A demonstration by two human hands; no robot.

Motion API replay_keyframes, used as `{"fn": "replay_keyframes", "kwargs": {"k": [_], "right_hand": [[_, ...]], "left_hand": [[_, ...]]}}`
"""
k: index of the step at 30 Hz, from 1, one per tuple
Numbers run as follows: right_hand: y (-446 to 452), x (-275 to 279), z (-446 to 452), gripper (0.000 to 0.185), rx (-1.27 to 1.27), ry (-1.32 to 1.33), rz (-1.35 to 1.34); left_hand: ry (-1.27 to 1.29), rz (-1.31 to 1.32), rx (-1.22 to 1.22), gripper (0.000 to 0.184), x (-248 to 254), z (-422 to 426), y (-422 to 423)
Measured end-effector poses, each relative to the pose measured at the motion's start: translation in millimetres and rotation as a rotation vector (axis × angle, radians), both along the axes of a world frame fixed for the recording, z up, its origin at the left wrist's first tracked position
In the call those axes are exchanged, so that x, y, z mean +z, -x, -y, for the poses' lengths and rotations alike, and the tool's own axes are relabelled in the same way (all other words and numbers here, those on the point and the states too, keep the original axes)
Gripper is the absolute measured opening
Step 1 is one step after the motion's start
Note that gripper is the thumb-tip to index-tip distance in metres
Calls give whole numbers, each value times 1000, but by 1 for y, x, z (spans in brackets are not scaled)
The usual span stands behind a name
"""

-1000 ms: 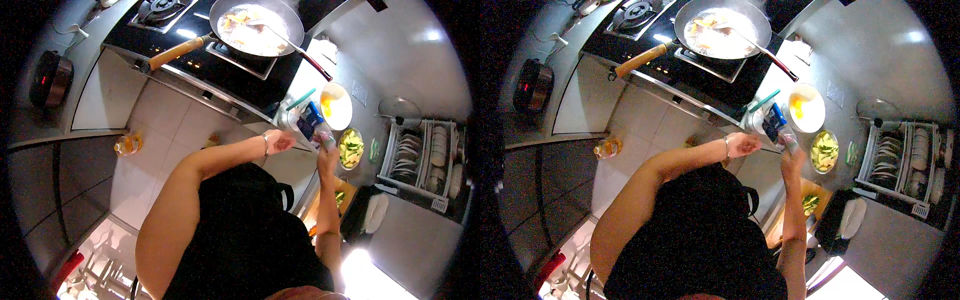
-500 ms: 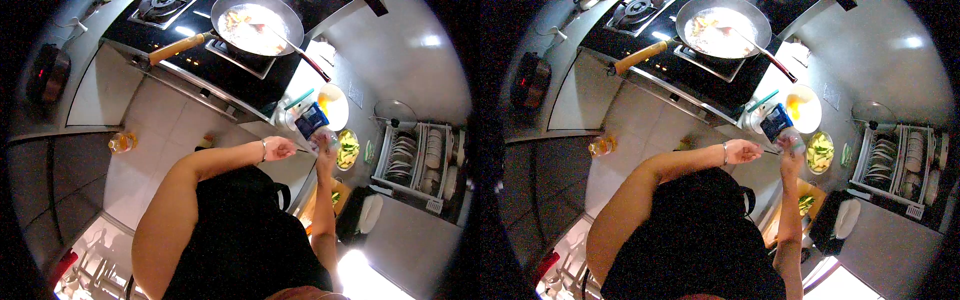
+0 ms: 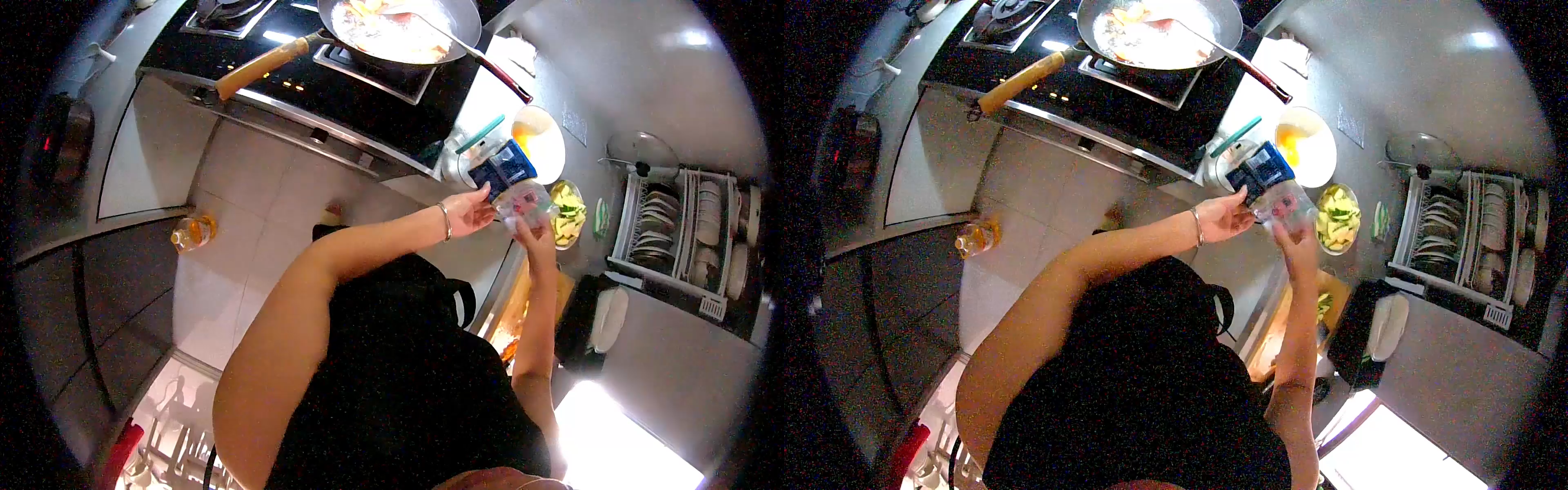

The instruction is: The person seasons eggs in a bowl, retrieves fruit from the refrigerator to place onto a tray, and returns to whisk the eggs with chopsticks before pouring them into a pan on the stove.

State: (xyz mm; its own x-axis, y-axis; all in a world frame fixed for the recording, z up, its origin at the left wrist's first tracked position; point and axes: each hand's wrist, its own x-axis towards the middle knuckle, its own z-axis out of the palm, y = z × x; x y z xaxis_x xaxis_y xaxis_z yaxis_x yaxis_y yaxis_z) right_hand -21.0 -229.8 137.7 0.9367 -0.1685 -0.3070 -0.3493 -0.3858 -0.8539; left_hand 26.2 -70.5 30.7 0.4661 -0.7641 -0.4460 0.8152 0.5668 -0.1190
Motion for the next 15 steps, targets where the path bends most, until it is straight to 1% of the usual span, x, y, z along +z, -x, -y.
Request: {"fn": "replay_keyframes", "kwargs": {"k": [1, 2, 3, 5, 8, 13, 15], "right_hand": [[1, -1, 6, 39, 33, 12, -26], [4, -1, 10, 34, 139, 57, -86], [5, -2, 11, 31, 138, 36, -91], [8, -4, 13, 26, 138, -7, -97], [8, 5, 8, 18, 87, -67, -116], [7, 18, 7, 18, 148, 194, -74], [5, 22, 4, 19, 174, 276, -58]], "left_hand": [[-15, -24, 4, 26, 4, -2, 0], [-31, -48, 9, 26, 9, -4, 0], [-47, -69, 13, 27, 10, -4, -1], [8, -76, 22, 27, 2, -1, -3], [15, -80, 14, 26, -2, -1, -3], [-12, -108, 9, 23, 2, 1, -5], [48, -94, 22, 22, -2, 5, -6]]}}
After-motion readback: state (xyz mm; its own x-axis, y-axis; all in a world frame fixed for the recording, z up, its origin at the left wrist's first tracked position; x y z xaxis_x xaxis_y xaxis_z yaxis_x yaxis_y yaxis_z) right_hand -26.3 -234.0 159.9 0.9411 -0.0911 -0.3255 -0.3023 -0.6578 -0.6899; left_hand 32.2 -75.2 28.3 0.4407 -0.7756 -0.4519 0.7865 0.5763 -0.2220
